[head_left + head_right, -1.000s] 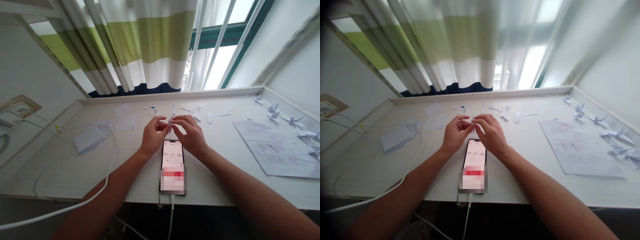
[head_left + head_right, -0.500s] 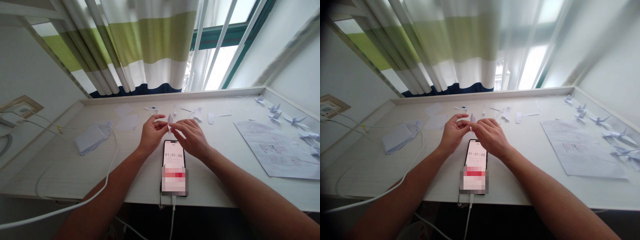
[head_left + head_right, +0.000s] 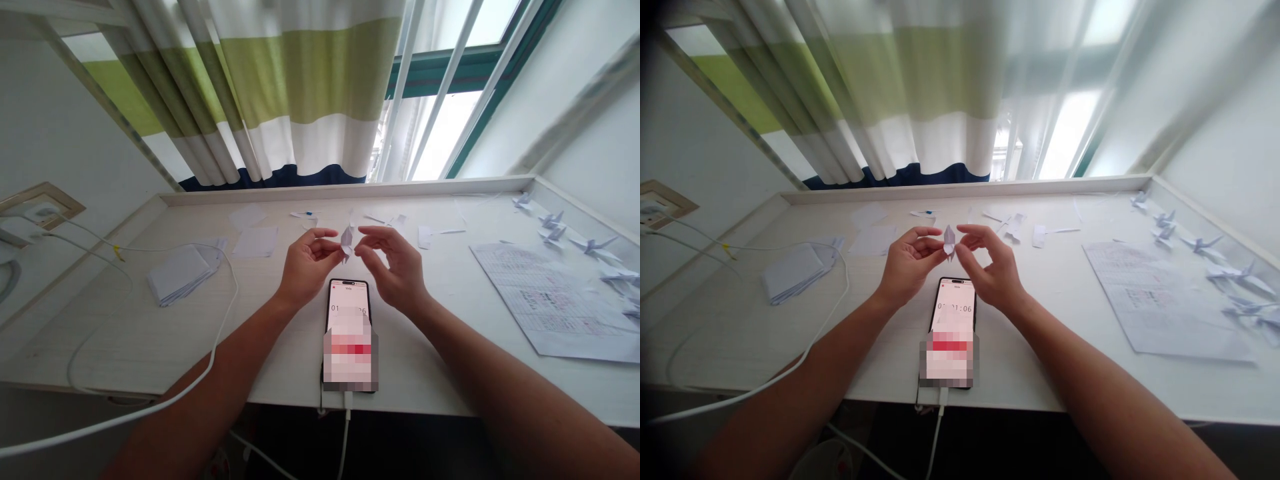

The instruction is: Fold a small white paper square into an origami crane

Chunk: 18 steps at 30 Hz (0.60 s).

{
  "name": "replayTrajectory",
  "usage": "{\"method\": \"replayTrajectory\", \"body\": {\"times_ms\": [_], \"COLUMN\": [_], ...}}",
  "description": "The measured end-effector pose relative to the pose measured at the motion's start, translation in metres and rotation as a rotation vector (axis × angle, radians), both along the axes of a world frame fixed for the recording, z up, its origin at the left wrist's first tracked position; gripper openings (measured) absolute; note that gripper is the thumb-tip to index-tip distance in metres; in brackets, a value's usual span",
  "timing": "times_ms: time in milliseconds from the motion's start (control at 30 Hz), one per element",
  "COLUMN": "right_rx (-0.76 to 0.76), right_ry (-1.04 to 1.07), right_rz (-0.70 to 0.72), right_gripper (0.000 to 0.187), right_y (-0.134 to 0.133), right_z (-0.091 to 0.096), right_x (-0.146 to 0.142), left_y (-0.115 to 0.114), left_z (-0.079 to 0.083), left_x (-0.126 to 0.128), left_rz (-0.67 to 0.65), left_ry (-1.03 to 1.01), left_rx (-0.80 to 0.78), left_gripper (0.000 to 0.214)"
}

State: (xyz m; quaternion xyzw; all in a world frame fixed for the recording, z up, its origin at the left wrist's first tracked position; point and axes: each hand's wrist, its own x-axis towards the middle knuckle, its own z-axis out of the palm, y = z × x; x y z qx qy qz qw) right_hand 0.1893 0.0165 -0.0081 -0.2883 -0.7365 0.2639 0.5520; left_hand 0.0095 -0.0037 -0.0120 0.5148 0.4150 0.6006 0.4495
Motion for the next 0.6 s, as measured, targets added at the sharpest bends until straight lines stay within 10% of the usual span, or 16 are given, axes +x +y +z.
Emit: {"method": "replayTrajectory", "body": {"times_ms": [233, 600], "right_rx": [-0.542, -0.283], "right_ry": [0.123, -0.04], "right_rz": [0.161, 0.037], "right_gripper": [0.029, 0.027], "right_y": [0.0096, 0.0095], "right_z": [-0.0011, -0.0009], "right_x": [-0.0027, -0.0015], "left_y": [-0.0009, -0.0051], "left_z": [-0.0014, 0.0038], "left_x": [0.0031, 0.0036], "left_rz": [0.06, -0.015], "left_ry": [0.105, -0.013], "left_rx": [0.029, -0.131], "left_gripper": [0.04, 0.041]}}
